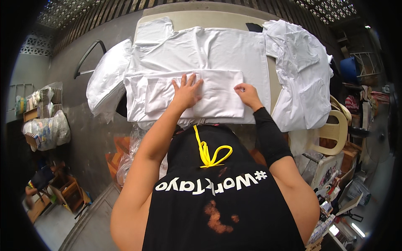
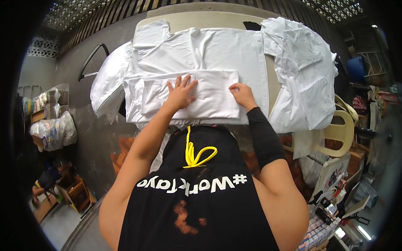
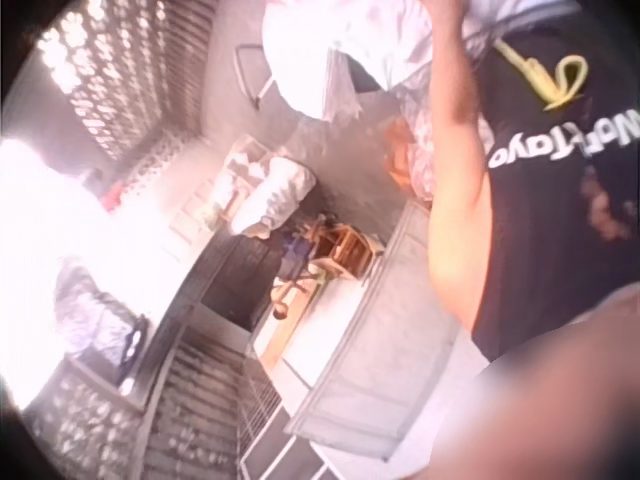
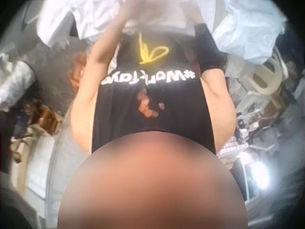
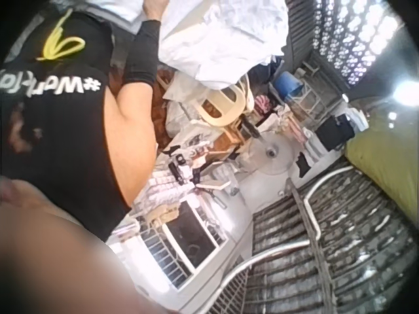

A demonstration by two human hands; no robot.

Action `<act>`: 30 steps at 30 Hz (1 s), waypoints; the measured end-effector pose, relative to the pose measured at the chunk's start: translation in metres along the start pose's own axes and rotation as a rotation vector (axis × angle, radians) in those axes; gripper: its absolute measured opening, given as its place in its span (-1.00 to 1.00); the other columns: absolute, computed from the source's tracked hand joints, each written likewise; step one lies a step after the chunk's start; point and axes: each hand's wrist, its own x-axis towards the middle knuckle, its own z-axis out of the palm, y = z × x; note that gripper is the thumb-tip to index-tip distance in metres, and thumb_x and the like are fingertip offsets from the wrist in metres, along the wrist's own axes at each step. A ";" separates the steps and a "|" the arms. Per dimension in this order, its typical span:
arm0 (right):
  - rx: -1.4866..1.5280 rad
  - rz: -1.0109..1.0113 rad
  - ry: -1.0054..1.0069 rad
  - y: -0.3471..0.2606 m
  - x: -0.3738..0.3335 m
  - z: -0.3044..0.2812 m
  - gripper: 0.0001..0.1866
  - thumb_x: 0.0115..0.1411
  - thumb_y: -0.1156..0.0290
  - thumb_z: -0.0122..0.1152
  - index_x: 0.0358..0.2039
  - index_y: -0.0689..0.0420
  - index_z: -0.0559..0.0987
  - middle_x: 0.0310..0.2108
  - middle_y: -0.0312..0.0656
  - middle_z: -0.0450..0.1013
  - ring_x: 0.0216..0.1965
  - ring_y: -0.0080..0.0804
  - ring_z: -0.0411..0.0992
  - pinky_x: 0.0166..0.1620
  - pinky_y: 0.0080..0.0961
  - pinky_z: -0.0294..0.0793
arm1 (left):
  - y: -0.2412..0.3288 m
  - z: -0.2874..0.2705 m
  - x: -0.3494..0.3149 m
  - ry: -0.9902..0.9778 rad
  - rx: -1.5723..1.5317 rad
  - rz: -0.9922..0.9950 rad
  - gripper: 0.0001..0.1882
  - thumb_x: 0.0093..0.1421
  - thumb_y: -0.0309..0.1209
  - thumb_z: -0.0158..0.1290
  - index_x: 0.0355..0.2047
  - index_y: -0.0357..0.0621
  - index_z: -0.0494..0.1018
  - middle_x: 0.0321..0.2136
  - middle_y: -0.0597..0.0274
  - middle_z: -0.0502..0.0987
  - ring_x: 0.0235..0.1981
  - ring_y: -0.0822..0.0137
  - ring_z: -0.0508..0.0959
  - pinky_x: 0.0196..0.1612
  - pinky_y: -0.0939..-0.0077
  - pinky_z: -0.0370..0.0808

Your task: The person folds white t-shirts on a table, smoothing and aligning each shirt before folding it into a compact rectangle. The person places folded shirts into a stack and occasionally moves them to a nearby surface.

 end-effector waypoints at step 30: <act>-0.352 -0.148 0.222 0.007 -0.028 0.040 -0.34 0.29 0.10 0.09 0.32 0.14 0.26 0.43 0.11 -0.15 0.43 0.09 -0.14 0.39 -0.05 -0.08 | -0.007 0.057 0.002 0.284 -1.150 -0.433 -0.48 0.26 -0.48 0.09 0.22 -0.22 0.27 -0.21 0.10 0.59 -0.27 0.28 0.58 -0.17 0.37 0.52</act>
